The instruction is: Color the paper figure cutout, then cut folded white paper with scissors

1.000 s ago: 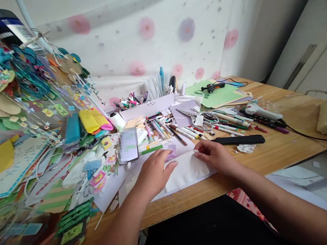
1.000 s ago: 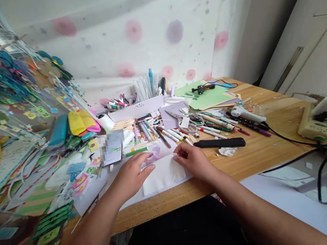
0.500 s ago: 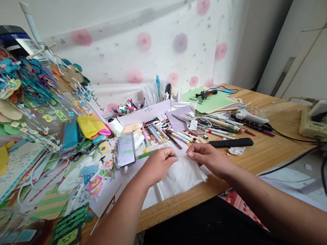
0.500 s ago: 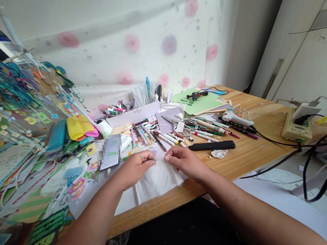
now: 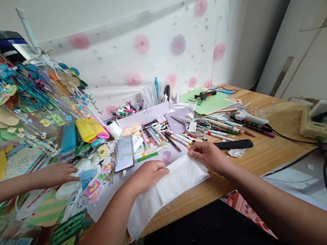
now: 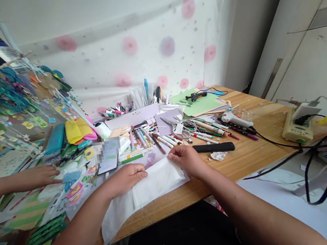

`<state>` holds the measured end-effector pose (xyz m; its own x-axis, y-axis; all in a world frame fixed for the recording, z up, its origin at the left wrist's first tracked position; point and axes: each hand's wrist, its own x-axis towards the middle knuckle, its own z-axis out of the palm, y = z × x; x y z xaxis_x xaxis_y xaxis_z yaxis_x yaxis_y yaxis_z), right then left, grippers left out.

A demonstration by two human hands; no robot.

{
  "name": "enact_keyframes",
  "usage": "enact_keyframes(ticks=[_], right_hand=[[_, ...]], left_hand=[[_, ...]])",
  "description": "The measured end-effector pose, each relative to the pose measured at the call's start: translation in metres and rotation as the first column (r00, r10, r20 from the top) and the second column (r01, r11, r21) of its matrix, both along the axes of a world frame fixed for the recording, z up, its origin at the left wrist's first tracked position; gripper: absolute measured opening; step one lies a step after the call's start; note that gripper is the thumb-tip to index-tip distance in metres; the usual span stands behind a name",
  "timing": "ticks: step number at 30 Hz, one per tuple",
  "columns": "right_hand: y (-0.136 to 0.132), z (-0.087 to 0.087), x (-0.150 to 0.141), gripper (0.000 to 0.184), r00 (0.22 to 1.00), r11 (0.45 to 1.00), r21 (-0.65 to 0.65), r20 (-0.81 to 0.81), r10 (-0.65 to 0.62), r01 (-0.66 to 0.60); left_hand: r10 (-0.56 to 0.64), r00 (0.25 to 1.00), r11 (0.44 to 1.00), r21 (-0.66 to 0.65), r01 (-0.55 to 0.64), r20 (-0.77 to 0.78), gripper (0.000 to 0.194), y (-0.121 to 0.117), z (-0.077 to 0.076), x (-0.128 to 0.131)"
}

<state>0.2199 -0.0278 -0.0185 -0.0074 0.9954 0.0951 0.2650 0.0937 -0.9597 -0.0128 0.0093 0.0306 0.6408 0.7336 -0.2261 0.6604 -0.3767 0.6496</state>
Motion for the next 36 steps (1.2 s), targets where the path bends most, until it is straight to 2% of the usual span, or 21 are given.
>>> enact_keyframes(ticks=[5, 9, 11, 13, 16, 20, 24, 29, 32, 36], right_hand=[[0.002, -0.004, 0.003, 0.017, 0.981, 0.996, 0.084, 0.19, -0.021, 0.005], [-0.003, -0.006, 0.033, 0.025, 0.942, 0.987, 0.146, 0.317, -0.112, 0.069], [-0.005, -0.006, 0.061, 0.032, 0.893, 0.966, 0.188, 0.382, -0.236, 0.175], [-0.004, -0.003, 0.088, 0.034, 0.812, 0.931, 0.227, 0.46, -0.36, 0.285], [0.012, 0.008, 0.108, 0.027, 0.708, 0.926, 0.245, 0.597, -0.377, 0.287], [0.056, 0.021, 0.088, 0.018, 0.585, 0.973, 0.167, 0.778, -0.228, 0.157], [0.096, 0.023, 0.066, 0.027, 0.448, 0.992, 0.039, 0.889, -0.089, 0.119], [0.111, 0.025, 0.06, 0.031, 0.329, 0.994, 0.014, 0.943, -0.049, 0.108], [0.107, 0.029, 0.053, 0.028, 0.325, 0.991, 0.073, 0.94, -0.107, 0.117], [0.095, 0.033, 0.038, 0.024, 0.41, 0.985, 0.158, 0.896, -0.171, 0.065]], left_hand=[[0.043, 0.999, 0.996, -0.086, -0.04, 0.034, 0.026, 0.006, -0.013, 0.019], [0.048, 0.996, 0.994, -0.099, -0.041, 0.069, 0.026, 0.01, -0.021, 0.031], [0.057, 0.994, 0.992, -0.116, -0.045, 0.098, 0.027, 0.011, -0.024, 0.031], [0.083, 0.987, 0.986, -0.159, -0.06, 0.141, 0.029, 0.014, -0.027, 0.029], [0.127, 0.971, 0.971, -0.225, -0.08, 0.204, 0.031, 0.017, -0.031, 0.026], [0.163, 0.954, 0.96, -0.262, -0.095, 0.252, 0.031, 0.02, -0.034, 0.023], [0.192, 0.935, 0.95, -0.296, -0.1, 0.3, 0.031, 0.017, -0.033, 0.021], [0.214, 0.921, 0.952, -0.281, -0.122, 0.325, 0.028, 0.015, -0.034, 0.019], [0.23, 0.91, 0.947, -0.293, -0.128, 0.344, 0.028, 0.017, -0.038, 0.019], [0.247, 0.886, 0.939, -0.322, -0.119, 0.393, 0.031, 0.019, -0.041, 0.017]])
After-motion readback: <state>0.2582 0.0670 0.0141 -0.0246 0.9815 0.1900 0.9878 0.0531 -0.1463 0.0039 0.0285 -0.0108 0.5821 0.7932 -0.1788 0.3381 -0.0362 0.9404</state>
